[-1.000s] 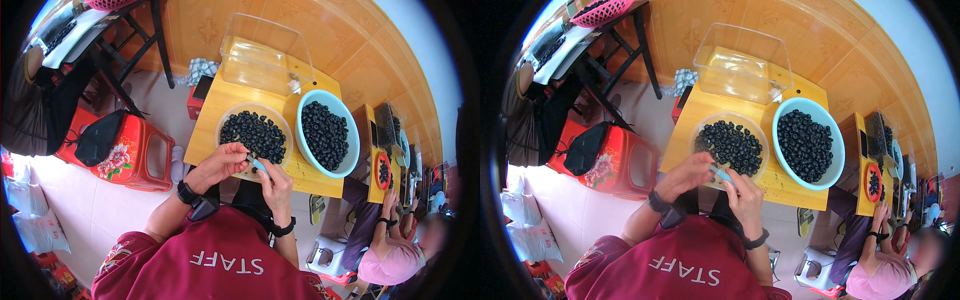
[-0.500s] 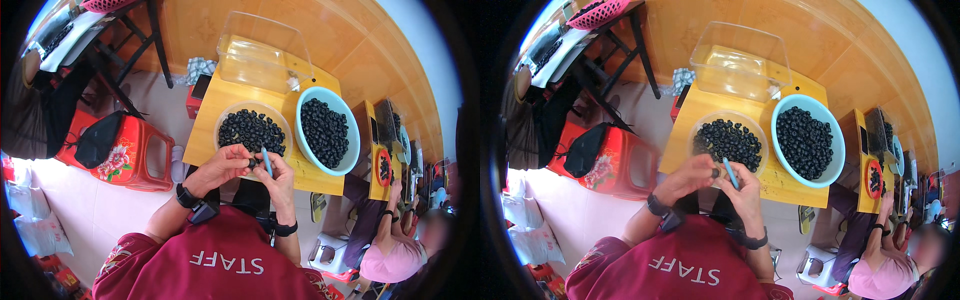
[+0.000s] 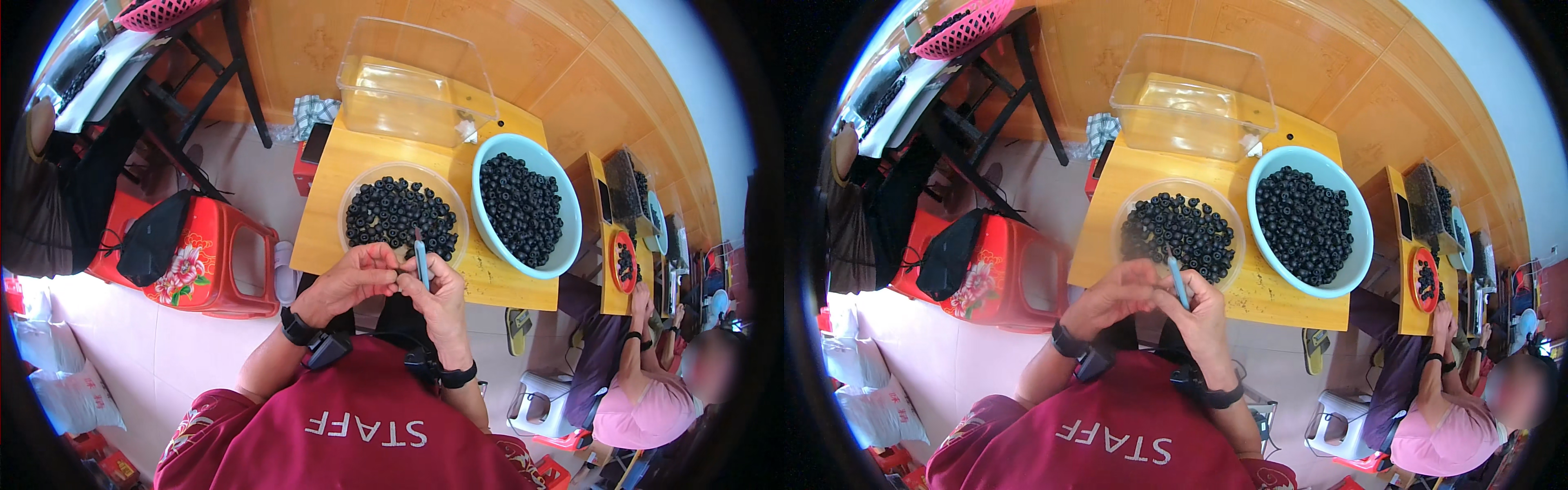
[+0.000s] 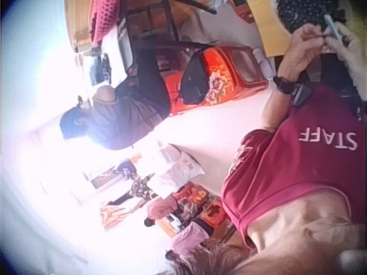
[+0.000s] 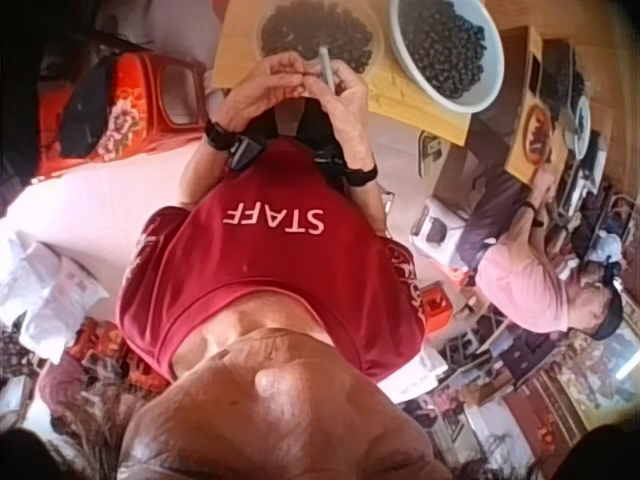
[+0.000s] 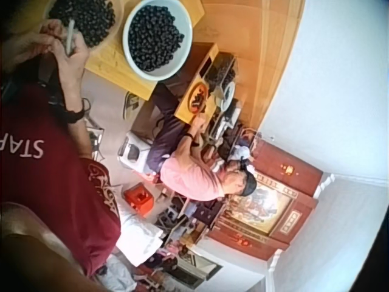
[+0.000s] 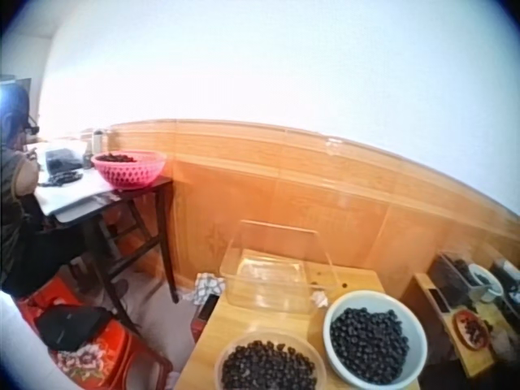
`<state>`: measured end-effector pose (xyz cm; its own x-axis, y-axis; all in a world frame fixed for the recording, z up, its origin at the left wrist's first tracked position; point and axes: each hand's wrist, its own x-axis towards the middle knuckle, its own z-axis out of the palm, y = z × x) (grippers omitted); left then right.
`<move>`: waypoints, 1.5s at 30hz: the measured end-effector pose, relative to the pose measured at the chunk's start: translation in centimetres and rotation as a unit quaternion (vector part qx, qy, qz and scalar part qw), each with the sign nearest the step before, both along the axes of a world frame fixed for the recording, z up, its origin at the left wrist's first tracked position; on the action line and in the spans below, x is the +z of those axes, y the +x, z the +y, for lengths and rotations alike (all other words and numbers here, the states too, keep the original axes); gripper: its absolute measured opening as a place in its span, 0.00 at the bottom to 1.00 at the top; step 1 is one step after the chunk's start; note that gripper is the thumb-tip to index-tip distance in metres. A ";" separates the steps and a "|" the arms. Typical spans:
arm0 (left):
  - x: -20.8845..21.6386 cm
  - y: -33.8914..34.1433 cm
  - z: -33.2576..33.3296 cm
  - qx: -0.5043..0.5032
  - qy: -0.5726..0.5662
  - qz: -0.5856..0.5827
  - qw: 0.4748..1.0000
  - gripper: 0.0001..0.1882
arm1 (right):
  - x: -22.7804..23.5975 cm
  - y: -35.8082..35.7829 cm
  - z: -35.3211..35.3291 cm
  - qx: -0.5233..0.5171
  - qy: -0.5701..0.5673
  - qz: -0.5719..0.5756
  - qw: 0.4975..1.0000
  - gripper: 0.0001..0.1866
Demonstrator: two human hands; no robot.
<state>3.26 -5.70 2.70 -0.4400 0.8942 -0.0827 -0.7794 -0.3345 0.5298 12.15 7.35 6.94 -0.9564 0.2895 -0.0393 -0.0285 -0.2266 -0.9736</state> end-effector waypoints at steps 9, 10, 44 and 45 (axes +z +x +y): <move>0.1 0.3 0.3 0.014 -0.034 0.027 0.999 0.08 | -0.6 0.4 0.4 -0.019 -0.026 -0.051 0.998 0.05; 0.5 0.2 0.3 0.020 -0.063 0.045 0.997 0.08 | -0.6 0.5 0.9 -0.017 -0.026 -0.052 0.998 0.05; -1.8 -2.3 0.9 -0.043 -0.256 0.710 0.655 0.12 | -2.3 2.2 9.6 -0.292 0.482 -0.018 0.826 0.08; -2.0 -2.3 0.8 -0.024 -0.244 0.702 0.669 0.12 | -2.0 2.1 9.1 -0.280 0.472 -0.038 0.835 0.08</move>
